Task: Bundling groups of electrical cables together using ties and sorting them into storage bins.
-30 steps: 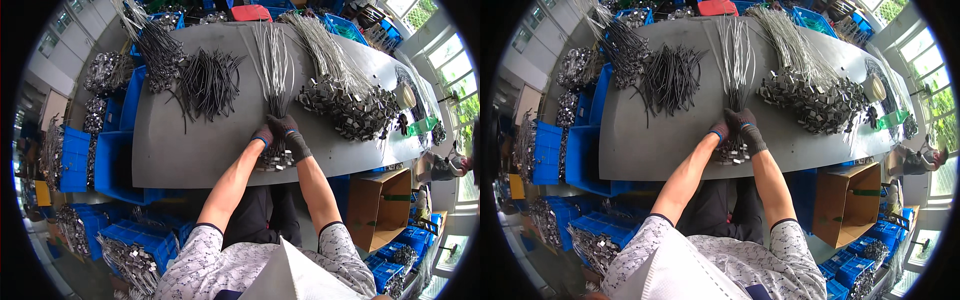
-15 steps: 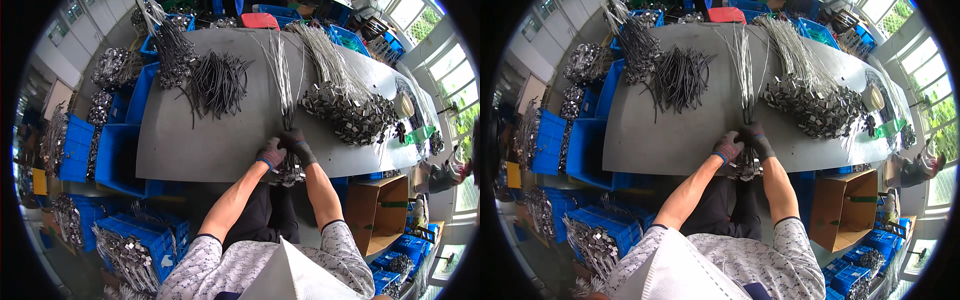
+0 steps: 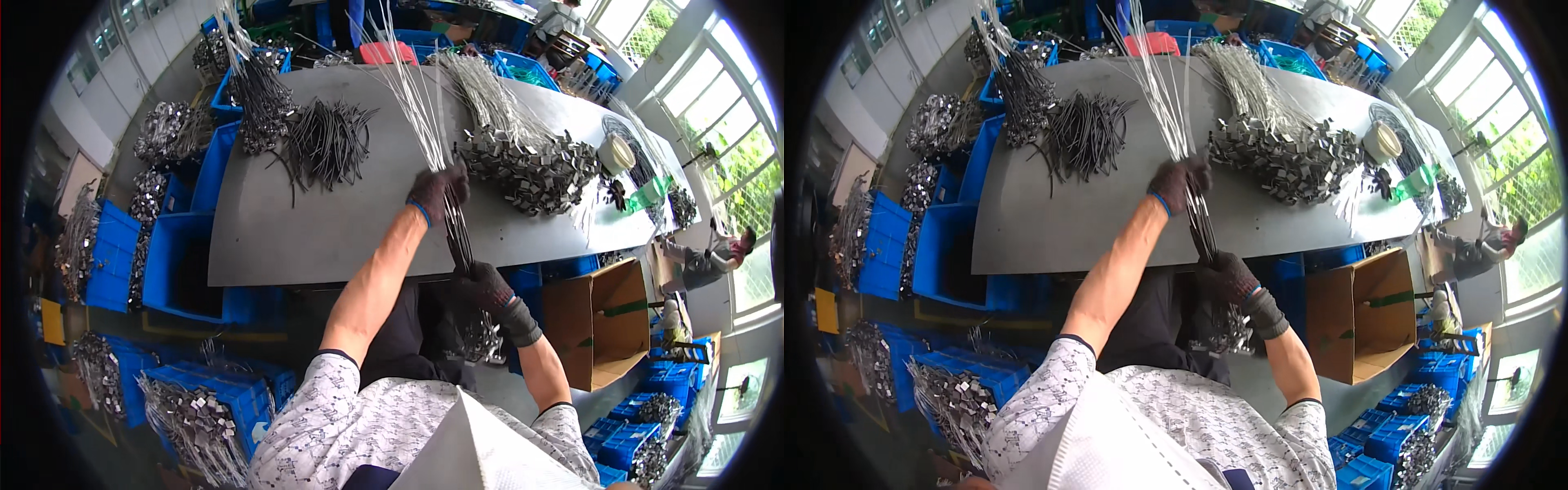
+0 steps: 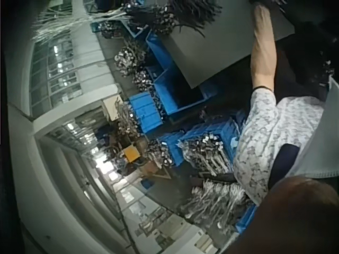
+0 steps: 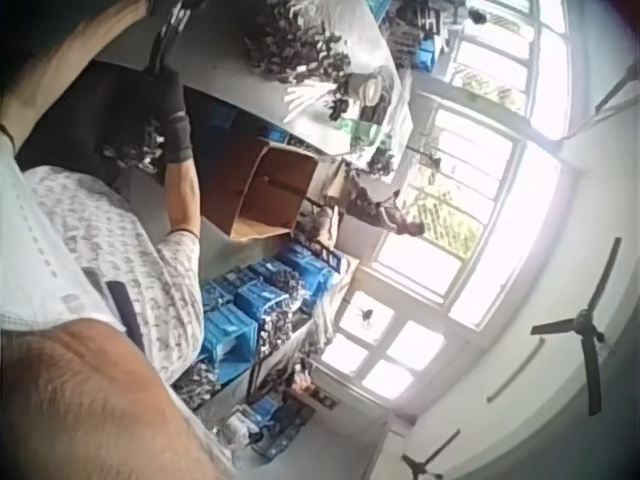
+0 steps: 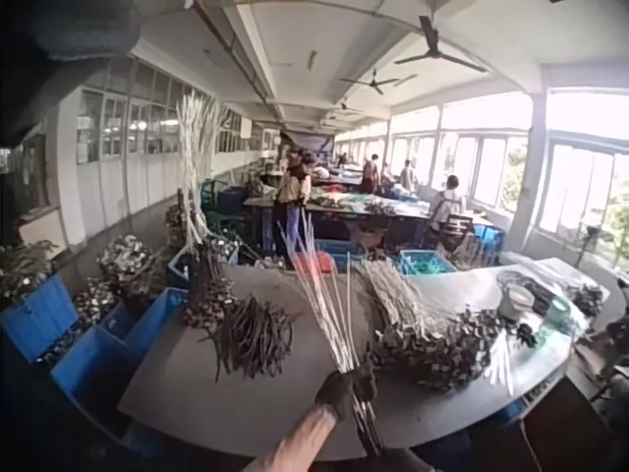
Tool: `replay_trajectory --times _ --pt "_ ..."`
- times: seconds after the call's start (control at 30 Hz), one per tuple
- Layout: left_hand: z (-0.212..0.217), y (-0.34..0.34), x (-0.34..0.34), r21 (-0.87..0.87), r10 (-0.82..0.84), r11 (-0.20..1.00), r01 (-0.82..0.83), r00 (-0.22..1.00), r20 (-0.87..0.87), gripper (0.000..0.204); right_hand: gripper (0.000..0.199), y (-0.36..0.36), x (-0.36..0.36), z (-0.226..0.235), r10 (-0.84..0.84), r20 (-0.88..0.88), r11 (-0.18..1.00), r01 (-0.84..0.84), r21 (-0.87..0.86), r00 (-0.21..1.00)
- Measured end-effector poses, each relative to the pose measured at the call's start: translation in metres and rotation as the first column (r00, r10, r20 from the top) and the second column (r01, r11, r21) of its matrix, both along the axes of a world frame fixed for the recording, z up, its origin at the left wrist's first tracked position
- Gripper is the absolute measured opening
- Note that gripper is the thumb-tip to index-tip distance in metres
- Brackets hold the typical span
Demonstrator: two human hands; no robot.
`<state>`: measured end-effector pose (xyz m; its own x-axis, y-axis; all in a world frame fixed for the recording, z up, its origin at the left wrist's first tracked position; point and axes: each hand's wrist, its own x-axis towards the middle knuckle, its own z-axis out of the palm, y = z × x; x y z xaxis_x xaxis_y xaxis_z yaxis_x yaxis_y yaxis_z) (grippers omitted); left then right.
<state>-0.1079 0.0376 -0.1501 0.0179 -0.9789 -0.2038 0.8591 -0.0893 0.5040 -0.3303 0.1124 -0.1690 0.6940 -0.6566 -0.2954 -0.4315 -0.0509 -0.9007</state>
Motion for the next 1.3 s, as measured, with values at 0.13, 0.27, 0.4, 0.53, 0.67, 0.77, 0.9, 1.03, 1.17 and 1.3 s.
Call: replay_trajectory --times 0.13,0.27,0.4,0.53,0.67,0.77,0.9,1.03,1.17,1.3 --pt "0.080 0.016 0.011 -0.180 0.099 0.983 -0.023 0.898 0.429 0.025 0.018 0.003 0.012 0.020 -0.027 0.120 0.945 0.065 -0.319 0.992" --pt "0.168 0.041 0.026 -0.436 0.405 0.899 -0.051 0.478 0.779 0.035 0.029 -0.017 0.046 0.053 -0.037 0.295 0.726 0.229 -0.649 0.955" --pt "0.208 0.038 0.041 -0.505 0.461 0.861 -0.058 0.506 0.729 0.034 0.049 -0.040 0.058 0.079 -0.025 0.348 0.632 0.285 -0.721 0.937" --pt "0.169 0.013 0.059 -0.446 0.552 0.827 -0.344 0.342 0.760 0.039 0.055 -0.076 0.019 0.033 -0.230 0.393 0.614 0.446 -0.652 0.891" --pt "0.130 -0.013 0.087 -0.407 0.556 0.801 -0.439 0.293 0.778 0.036 0.044 -0.149 -0.081 -0.072 -0.589 0.276 0.650 0.648 -0.397 0.760" --pt "0.125 -0.025 0.111 -0.297 0.545 0.742 -0.601 0.283 0.789 0.028 0.035 -0.192 -0.179 -0.138 -0.807 -0.086 0.507 0.609 -0.611 0.585" --pt "0.120 -0.028 0.139 -0.361 0.516 0.813 -0.456 0.276 0.811 0.044 0.028 -0.238 -0.279 -0.163 -0.811 -0.424 0.562 0.332 -0.758 0.403" --pt "0.116 -0.025 0.151 -0.388 0.489 0.819 -0.423 0.161 0.857 0.034 0.024 -0.284 -0.333 -0.161 -0.839 -0.489 0.535 0.517 -0.668 0.237" --pt "0.120 -0.025 0.151 -0.353 0.496 0.858 -0.373 0.422 0.759 0.033 0.020 -0.344 -0.367 -0.191 -0.913 -0.405 0.358 0.584 -0.729 0.054" --pt "0.119 -0.022 0.154 -0.321 0.527 0.814 -0.485 0.382 0.759 0.046 0.021 -0.363 -0.382 -0.213 -0.824 -0.561 0.522 0.484 -0.703 0.073"
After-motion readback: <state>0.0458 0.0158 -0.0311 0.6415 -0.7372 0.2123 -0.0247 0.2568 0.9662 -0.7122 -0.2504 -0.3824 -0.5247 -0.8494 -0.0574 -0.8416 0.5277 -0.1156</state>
